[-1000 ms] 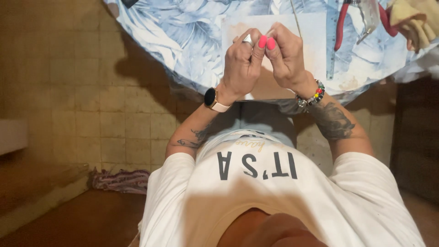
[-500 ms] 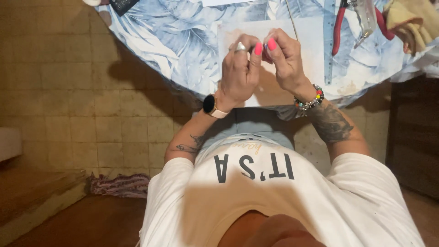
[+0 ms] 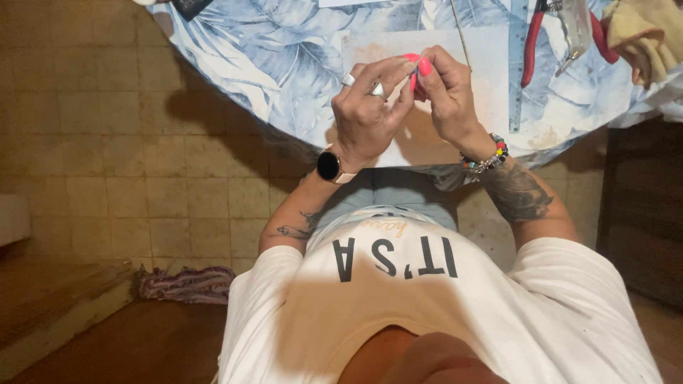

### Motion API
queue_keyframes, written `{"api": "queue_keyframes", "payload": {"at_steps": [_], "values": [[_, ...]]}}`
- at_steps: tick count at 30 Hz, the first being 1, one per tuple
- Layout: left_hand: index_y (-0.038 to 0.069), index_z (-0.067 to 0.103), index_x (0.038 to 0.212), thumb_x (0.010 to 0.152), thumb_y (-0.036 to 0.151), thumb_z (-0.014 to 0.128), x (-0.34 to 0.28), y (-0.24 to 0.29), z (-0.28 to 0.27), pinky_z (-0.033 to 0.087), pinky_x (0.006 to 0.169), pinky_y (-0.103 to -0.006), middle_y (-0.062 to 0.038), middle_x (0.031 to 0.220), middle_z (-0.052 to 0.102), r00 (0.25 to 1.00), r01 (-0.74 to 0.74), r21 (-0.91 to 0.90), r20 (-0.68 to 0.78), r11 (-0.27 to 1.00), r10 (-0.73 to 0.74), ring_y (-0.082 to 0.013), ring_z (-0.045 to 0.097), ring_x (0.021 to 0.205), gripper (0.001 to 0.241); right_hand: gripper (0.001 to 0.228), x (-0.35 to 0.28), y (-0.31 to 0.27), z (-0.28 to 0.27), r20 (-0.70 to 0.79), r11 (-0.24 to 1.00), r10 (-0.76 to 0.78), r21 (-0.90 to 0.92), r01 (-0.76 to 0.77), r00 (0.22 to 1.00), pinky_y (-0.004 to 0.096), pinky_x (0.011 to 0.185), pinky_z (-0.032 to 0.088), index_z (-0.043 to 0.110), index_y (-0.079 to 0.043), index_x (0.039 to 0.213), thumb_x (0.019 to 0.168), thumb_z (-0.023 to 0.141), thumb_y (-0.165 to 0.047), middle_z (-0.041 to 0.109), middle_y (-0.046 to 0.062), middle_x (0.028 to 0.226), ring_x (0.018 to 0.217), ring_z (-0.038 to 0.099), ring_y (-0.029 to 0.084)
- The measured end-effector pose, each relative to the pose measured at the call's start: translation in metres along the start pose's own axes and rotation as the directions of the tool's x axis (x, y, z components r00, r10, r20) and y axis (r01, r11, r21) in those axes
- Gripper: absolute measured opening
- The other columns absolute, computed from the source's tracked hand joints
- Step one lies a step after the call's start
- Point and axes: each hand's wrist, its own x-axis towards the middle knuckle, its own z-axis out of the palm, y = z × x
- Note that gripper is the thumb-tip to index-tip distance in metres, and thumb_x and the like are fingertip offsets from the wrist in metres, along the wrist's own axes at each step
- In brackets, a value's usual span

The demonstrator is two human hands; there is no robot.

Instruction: Crafting a design on paper using a stencil, sponge, and marker

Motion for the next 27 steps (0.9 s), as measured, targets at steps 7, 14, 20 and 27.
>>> {"api": "queue_keyframes", "payload": {"at_steps": [7,14,20,27], "values": [[0.011,0.063,0.091,0.080,0.009,0.061,-0.004,-0.005,-0.001,0.043,0.045,-0.0225,0.003,0.093,0.060,1.000,0.008,0.035,0.030,0.999,-0.009,-0.0142,0.059,0.063,0.011,0.027,-0.001,0.001,0.000,0.014,0.999,0.015,-0.036,-0.014,1.000,0.021,0.051,0.032,0.039,-0.005,0.076,0.095,0.037,-0.025,0.034,0.000,0.061,0.055,0.032,0.009],[0.010,0.064,0.086,0.079,0.010,0.061,-0.010,-0.011,-0.002,0.041,0.043,-0.0253,0.004,0.090,0.060,0.999,0.023,0.066,0.030,0.998,-0.025,-0.0167,0.058,0.060,0.007,0.027,-0.001,0.006,0.001,0.061,0.999,0.042,-0.035,-0.040,0.997,0.021,0.053,0.032,0.039,-0.005,0.075,0.095,0.036,-0.023,0.037,0.002,0.063,0.057,0.034,0.010],[0.011,0.062,0.089,0.079,0.009,0.063,-0.012,-0.014,-0.006,0.045,0.045,-0.0242,0.003,0.092,0.060,0.999,0.011,0.079,0.035,0.997,-0.014,-0.0158,0.060,0.061,0.010,0.027,0.000,0.008,0.002,0.098,0.997,0.060,-0.054,-0.054,0.993,0.021,0.053,0.033,0.040,-0.005,0.077,0.095,0.037,-0.024,0.039,0.002,0.063,0.056,0.035,0.010],[0.008,0.053,0.104,0.080,0.011,0.058,-0.026,-0.009,-0.017,0.053,0.059,-0.0280,-0.003,0.104,0.057,0.985,0.090,0.104,0.135,0.990,-0.104,-0.0216,0.060,0.086,0.026,0.024,0.001,0.016,-0.002,0.146,0.987,0.103,0.109,-0.119,0.984,0.021,0.056,0.031,0.040,-0.007,0.075,0.093,0.042,-0.022,0.034,0.001,0.062,0.056,0.031,0.009]]}}
